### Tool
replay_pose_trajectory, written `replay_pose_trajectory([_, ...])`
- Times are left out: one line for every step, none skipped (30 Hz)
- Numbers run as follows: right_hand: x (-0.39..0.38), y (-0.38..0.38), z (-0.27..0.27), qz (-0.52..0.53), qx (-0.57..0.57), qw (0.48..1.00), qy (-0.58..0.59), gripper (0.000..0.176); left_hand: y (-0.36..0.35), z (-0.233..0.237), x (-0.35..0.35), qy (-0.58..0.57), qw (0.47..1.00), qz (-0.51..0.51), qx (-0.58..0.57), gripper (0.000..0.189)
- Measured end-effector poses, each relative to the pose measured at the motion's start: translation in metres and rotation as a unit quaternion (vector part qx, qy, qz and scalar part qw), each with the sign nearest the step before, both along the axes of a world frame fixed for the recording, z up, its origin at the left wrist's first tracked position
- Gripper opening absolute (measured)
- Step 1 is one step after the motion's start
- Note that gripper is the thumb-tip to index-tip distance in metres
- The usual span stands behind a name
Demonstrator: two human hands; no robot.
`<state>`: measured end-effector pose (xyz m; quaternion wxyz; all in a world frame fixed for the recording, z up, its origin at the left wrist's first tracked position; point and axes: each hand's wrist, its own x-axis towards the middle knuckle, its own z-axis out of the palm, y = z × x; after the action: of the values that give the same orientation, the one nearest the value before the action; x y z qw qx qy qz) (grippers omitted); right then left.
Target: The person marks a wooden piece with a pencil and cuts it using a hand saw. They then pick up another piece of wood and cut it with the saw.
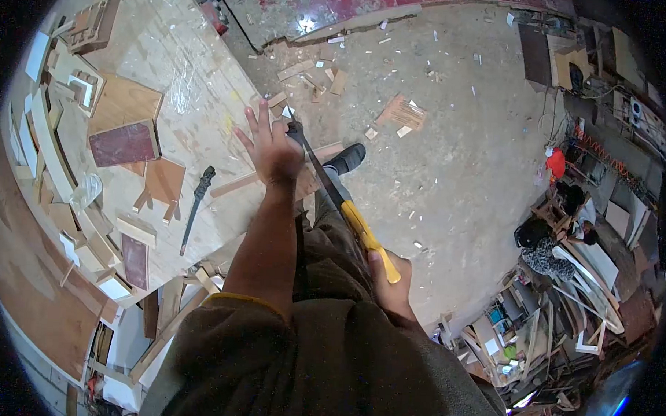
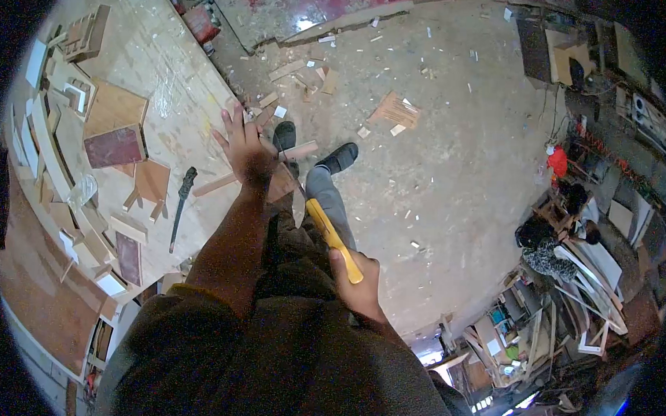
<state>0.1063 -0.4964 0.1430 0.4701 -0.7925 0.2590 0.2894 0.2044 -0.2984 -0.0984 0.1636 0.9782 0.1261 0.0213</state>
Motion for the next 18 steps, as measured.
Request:
replay_pose_trajectory([0.001, 0.001, 0.002, -0.031, 0.010, 0.999, -0.004, 0.036, 0.000, 0.000, 0.000, -0.012, 1.000, -0.005, 0.007, 0.012])
replay_pose_trajectory([-0.001, 0.000, 0.002, -0.033, 0.009, 0.999, -0.006, 0.036, 0.000, 0.002, -0.002, -0.022, 1.000, -0.010, 0.014, 0.012])
replay_pose_trajectory([-0.004, -0.002, 0.000, -0.050, 0.019, 0.999, 0.000, 0.036, -0.001, 0.004, -0.004, -0.025, 1.000, -0.012, 0.014, 0.012])
replay_pose_trajectory([-0.006, -0.004, -0.002, -0.067, 0.030, 0.997, 0.003, 0.036, -0.001, 0.008, -0.003, -0.030, 0.999, -0.008, -0.015, 0.011])
replay_pose_trajectory([-0.004, -0.003, -0.003, -0.068, 0.032, 0.997, -0.005, 0.036, -0.001, 0.012, 0.000, -0.036, 0.998, -0.005, -0.042, 0.010])
replay_pose_trajectory([-0.005, 0.001, -0.002, -0.088, 0.045, 0.995, -0.015, 0.037, -0.001, 0.016, -0.001, -0.041, 0.998, -0.007, -0.042, 0.010])
replay_pose_trajectory([-0.007, 0.004, -0.001, -0.110, 0.058, 0.992, -0.025, 0.037, -0.001, 0.019, -0.002, -0.023, 0.999, -0.007, -0.045, 0.010])
replay_pose_trajectory([-0.007, 0.005, -0.002, -0.111, 0.059, 0.991, -0.035, 0.037, -0.001, 0.022, 0.000, -0.008, 0.999, -0.006, -0.049, 0.010])
replay_pose_trajectory([-0.009, 0.005, -0.003, -0.101, 0.051, 0.993, -0.037, 0.037, 0.000, 0.024, 0.000, -0.016, 0.999, -0.009, -0.049, 0.010])
replay_pose_trajectory([-0.011, 0.004, -0.004, -0.092, 0.043, 0.994, -0.038, 0.037, 0.002, 0.027, -0.003, -0.004, 0.998, -0.022, -0.063, 0.012])
replay_pose_trajectory([-0.012, 0.003, -0.005, -0.094, 0.042, 0.994, -0.046, 0.037, 0.005, 0.029, -0.005, 0.007, 0.997, -0.034, -0.076, 0.014])
replay_pose_trajectory([-0.015, 0.002, -0.007, -0.077, 0.040, 0.995, -0.055, 0.036, 0.008, 0.032, -0.009, 0.001, 0.996, -0.038, -0.076, 0.014])
replay_pose_trajectory([-0.018, 0.001, -0.008, -0.059, 0.038, 0.995, -0.064, 0.035, 0.011, 0.034, -0.013, -0.005, 0.992, -0.070, -0.107, 0.016])
replay_pose_trajectory([-0.018, -0.001, -0.012, -0.061, 0.038, 0.995, -0.071, 0.035, 0.014, 0.036, -0.016, -0.013, 0.985, -0.100, -0.137, 0.019])
replay_pose_trajectory([-0.020, -0.003, -0.016, -0.023, 0.022, 0.995, -0.099, 0.034, 0.017, 0.045, -0.020, 0.004, 0.983, -0.126, -0.132, 0.027])
replay_pose_trajectory([-0.022, -0.005, -0.018, 0.014, 0.004, 0.992, -0.127, 0.034, 0.020, 0.051, -0.026, 0.000, 0.983, -0.130, -0.130, 0.027])
replay_pose_trajectory([-0.022, -0.006, -0.018, 0.012, 0.005, 0.991, -0.132, 0.034, 0.022, 0.057, -0.032, 0.012, 0.979, -0.165, -0.120, 0.032])
replay_pose_trajectory([-0.021, -0.007, -0.018, 0.030, -0.005, 0.992, -0.125, 0.034, 0.026, 0.061, -0.037, 0.024, 0.974, -0.199, -0.108, 0.037])
